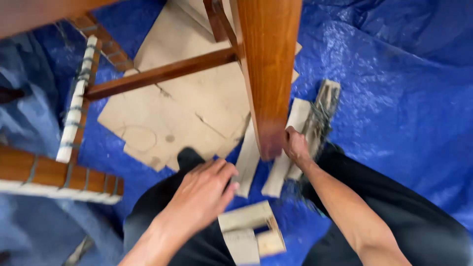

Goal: Wrapping wooden chair legs and backrests with protective cardboard strips and securing them with plastic twine.

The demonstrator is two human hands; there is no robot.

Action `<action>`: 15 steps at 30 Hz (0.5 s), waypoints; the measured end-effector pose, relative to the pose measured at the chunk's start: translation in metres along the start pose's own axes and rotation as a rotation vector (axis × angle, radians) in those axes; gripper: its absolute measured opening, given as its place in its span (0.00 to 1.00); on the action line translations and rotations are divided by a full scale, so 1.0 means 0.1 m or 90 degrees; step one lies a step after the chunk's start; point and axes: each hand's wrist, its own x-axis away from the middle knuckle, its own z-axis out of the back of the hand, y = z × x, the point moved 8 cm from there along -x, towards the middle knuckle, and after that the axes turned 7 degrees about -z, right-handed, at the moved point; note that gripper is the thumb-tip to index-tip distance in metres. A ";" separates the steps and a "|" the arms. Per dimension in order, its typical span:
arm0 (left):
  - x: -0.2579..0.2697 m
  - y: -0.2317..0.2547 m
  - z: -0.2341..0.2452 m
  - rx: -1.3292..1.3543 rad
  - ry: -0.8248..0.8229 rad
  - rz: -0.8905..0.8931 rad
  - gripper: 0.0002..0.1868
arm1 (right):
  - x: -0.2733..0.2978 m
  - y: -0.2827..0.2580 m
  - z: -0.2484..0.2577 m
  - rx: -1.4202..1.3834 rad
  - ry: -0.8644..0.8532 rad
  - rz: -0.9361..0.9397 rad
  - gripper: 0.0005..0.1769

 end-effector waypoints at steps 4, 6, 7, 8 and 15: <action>-0.02 0.09 0.20 -0.072 0.143 -0.141 0.12 | -0.51 -0.26 0.00 -0.058 0.087 0.048 0.20; 0.09 0.02 0.07 -0.117 0.148 -0.180 0.13 | -0.56 -0.28 -0.10 -0.064 0.101 0.072 0.22; 0.14 -0.04 -0.05 -0.161 0.140 -0.200 0.16 | -0.56 -0.31 -0.08 -0.086 0.115 0.071 0.23; 0.21 -0.09 -0.16 -0.205 0.133 -0.220 0.19 | -0.53 -0.33 -0.06 -0.108 0.129 0.070 0.24; 0.79 -0.27 -0.21 -0.204 0.180 -0.252 0.16 | -0.31 -0.54 0.01 -0.166 0.313 0.198 0.22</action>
